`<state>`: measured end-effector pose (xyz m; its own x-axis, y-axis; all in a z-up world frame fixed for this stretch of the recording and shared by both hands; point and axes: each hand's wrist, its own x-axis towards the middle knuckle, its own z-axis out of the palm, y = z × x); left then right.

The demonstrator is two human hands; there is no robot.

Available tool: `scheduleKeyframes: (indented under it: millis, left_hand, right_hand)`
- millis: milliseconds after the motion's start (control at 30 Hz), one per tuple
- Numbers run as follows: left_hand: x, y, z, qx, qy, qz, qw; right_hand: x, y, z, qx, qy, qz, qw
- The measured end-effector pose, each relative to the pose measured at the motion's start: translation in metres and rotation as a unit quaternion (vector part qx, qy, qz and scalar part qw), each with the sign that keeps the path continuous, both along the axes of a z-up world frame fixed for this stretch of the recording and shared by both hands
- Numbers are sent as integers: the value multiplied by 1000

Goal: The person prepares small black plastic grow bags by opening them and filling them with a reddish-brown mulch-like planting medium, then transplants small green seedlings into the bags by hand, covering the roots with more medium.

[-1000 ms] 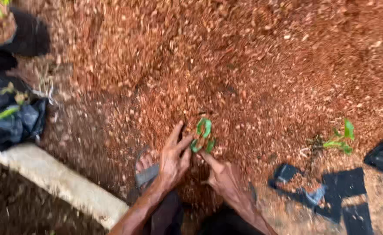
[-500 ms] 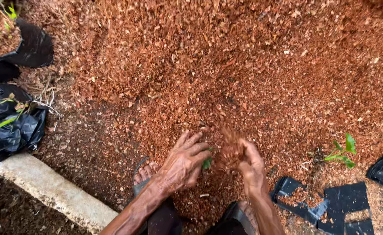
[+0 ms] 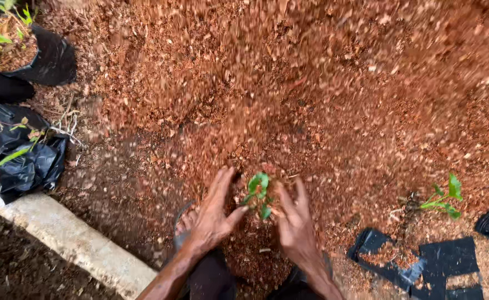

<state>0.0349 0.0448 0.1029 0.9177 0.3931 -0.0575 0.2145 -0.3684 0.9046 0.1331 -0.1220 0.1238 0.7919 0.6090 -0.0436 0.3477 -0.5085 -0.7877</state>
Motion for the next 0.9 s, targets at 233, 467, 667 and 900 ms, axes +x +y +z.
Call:
scheduleKeyframes:
  millis: [233, 467, 667, 900]
  left_hand:
    - [4, -13, -11, -43, -34, 48, 997]
    - [11, -9, -16, 1, -131, 27, 991]
    - [8, -6, -21, -127, -60, -30, 990]
    - [16, -5, 11, -210, 126, -18, 969]
  right_hand:
    - [11, -7, 5, -12, -24, -11, 1000]
    - [9, -2, 6, 4, 28, -1, 1000]
    - [31, -4, -5, -114, 118, 1, 986]
    - [32, -29, -52, -9, 189, -72, 979]
